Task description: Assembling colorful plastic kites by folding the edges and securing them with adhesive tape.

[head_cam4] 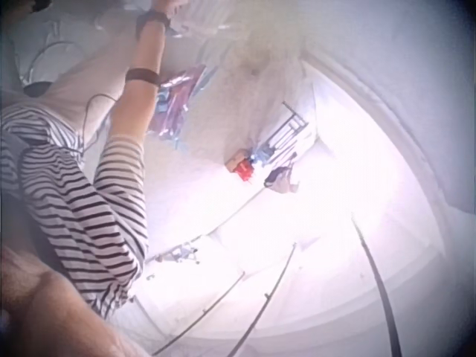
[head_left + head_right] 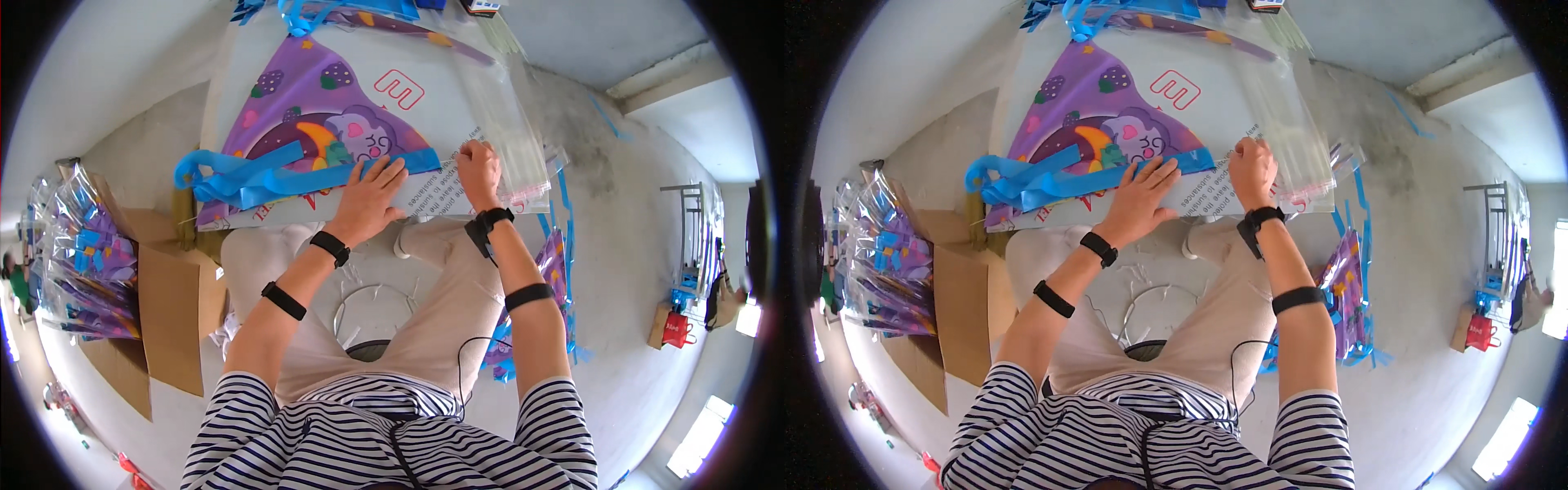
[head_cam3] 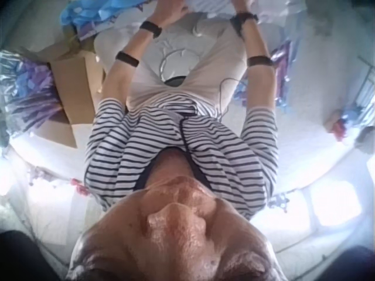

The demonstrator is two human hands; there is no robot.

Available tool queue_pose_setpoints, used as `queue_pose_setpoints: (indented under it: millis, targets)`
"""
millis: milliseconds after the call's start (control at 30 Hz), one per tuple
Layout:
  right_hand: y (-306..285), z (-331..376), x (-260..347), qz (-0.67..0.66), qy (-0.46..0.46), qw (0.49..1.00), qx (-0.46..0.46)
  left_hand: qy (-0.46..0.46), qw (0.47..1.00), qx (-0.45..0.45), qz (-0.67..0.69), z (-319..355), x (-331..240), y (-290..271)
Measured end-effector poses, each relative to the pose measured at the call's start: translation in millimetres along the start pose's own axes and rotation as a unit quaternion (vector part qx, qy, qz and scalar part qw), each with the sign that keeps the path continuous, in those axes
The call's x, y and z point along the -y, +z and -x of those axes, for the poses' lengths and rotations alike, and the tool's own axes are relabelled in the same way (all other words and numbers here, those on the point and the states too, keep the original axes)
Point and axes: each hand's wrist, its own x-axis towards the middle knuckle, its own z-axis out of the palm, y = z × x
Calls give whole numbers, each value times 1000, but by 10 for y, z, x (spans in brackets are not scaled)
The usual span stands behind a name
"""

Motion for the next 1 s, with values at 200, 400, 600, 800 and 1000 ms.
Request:
queue_pose_setpoints:
  millis: [200, 400, 600, 800, 1000]
  targets:
    - [251, 572, 476, -80, -367, 925, 53, -8, 999, -27, 31, 3, 47, 96]
    - [526, 805, 468, -2, -303, 948, 98, 62, 997, -45, 11, 102, 227, 22]
    - [480, 872, 527, 95, -321, 938, 96, 3, 996, 42, -76, 596, 844, -539]
    - [546, 870, 513, 105, -336, 931, 93, -137, 969, 64, -197, 1573, 1829, -1539]
    - [535, 866, 507, 126, -344, 926, 86, -376, 869, -131, -294, 2288, 2176, -2111]
